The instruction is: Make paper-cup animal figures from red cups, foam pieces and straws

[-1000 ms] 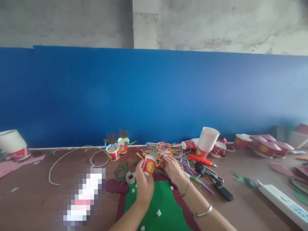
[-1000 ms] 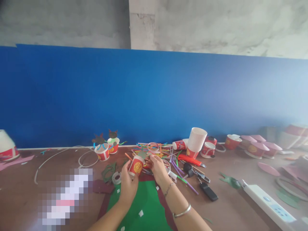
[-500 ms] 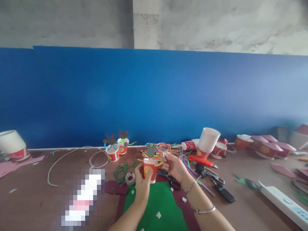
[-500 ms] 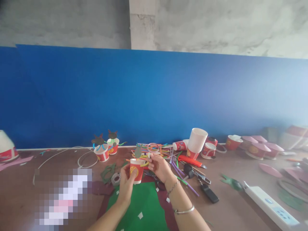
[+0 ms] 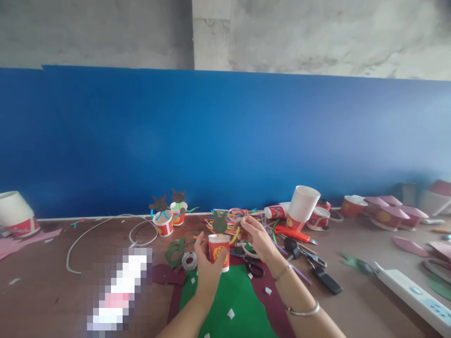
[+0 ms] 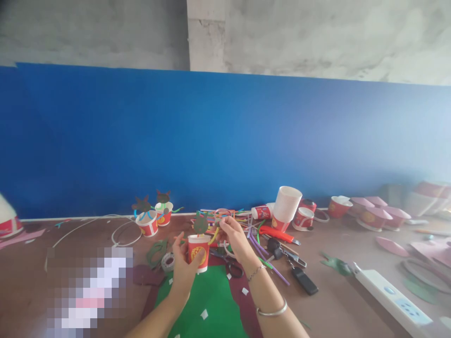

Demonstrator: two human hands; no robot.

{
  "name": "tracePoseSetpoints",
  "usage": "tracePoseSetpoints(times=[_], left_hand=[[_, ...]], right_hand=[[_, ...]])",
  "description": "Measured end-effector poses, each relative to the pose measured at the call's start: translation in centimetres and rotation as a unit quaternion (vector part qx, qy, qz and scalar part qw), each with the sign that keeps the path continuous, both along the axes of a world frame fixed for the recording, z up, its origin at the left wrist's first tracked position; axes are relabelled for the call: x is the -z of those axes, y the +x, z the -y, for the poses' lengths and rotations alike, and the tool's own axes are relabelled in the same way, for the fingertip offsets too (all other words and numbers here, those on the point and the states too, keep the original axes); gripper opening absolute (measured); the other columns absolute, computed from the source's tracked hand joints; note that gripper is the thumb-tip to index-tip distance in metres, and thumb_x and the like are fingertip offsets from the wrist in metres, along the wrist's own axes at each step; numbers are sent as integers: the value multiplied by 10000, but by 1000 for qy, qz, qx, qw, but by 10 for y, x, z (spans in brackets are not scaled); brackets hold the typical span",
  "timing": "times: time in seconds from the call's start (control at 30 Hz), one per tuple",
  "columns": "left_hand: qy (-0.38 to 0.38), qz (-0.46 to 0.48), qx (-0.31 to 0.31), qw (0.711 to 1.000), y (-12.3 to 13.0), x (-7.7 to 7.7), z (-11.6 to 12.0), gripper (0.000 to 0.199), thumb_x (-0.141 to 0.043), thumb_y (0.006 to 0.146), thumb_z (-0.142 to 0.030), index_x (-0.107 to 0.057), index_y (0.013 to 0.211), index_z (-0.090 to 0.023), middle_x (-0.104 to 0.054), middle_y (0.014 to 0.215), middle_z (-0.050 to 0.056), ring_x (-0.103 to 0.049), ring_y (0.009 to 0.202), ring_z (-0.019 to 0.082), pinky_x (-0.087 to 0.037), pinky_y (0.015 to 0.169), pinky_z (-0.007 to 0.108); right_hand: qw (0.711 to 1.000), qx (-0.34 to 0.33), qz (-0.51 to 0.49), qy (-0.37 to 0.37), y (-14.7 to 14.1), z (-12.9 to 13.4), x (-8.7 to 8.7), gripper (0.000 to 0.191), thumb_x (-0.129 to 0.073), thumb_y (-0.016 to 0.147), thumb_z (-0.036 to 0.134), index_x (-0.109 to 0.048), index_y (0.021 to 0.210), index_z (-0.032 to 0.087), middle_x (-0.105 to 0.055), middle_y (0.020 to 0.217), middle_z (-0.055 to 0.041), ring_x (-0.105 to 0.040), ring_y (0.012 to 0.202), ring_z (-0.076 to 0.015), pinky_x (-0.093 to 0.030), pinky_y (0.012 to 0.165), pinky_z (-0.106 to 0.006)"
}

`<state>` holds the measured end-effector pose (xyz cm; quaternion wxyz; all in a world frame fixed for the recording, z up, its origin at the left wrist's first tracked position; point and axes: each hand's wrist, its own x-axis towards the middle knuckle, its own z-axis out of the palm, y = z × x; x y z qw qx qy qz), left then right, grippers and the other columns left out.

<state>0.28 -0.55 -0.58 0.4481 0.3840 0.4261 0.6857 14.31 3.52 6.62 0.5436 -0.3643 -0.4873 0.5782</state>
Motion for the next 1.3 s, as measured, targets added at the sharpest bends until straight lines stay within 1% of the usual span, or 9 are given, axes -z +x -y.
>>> tracePoseSetpoints(times=[0.23,0.4,0.53,0.77,0.9,1.07,1.2,1.3], left_hand=[[-21,-40,-32,998,-3,1,-2,807,-695,685,-375,-235,1328,-215,-532,1119,127,-608,957,223,-498,819,364],[-8,-126,-83,988,-4,0,0,761,-681,686,-379,-282,1300,-176,-509,1115,130,-587,938,222,-490,808,370],[11,-170,-106,980,-4,0,2,717,-670,695,-373,-313,1284,-176,-492,1125,127,-569,952,226,-483,815,372],[10,-170,-104,980,-3,1,2,703,-658,701,-363,-314,1284,-175,-484,1133,126,-563,957,226,-481,807,365],[13,-176,-107,979,-4,1,2,698,-662,695,-359,-325,1277,-174,-484,1131,123,-556,962,227,-477,811,364],[14,-181,-93,979,-4,0,3,699,-662,698,-362,-325,1281,-172,-485,1134,124,-552,973,229,-472,822,364],[20,-182,-98,978,-3,1,3,683,-672,683,-363,-362,1261,-170,-500,1125,119,-552,983,234,-465,832,364],[22,-183,-95,978,-3,3,2,683,-670,681,-357,-360,1261,-172,-500,1116,113,-556,965,229,-467,828,369]], right_hand=[[999,17,33,6,-2,-1,1,332,-670,705,467,-473,719,201,-604,589,24,-605,564,-140,-449,546,-243],[995,49,80,19,-5,0,0,352,-671,684,497,-494,693,192,-631,583,1,-607,543,-141,-456,527,-243],[994,67,89,21,-4,-1,2,330,-667,684,476,-504,687,189,-632,549,5,-606,513,-139,-450,501,-234],[994,45,95,0,4,-3,2,284,-671,688,422,-520,711,182,-670,571,-16,-639,543,-153,-463,517,-232],[993,37,107,-8,8,-5,0,293,-684,672,415,-509,700,183,-676,574,-21,-648,560,-159,-464,516,-233],[993,12,118,-18,14,-5,-3,305,-686,667,415,-482,691,191,-675,557,-13,-639,533,-148,-460,512,-230],[992,4,127,-22,18,-4,-7,312,-693,659,412,-476,682,189,-673,550,-14,-634,510,-141,-467,511,-231],[991,-8,133,-27,21,-5,-6,322,-700,650,414,-473,682,187,-676,564,-17,-647,524,-148,-477,509,-233]])
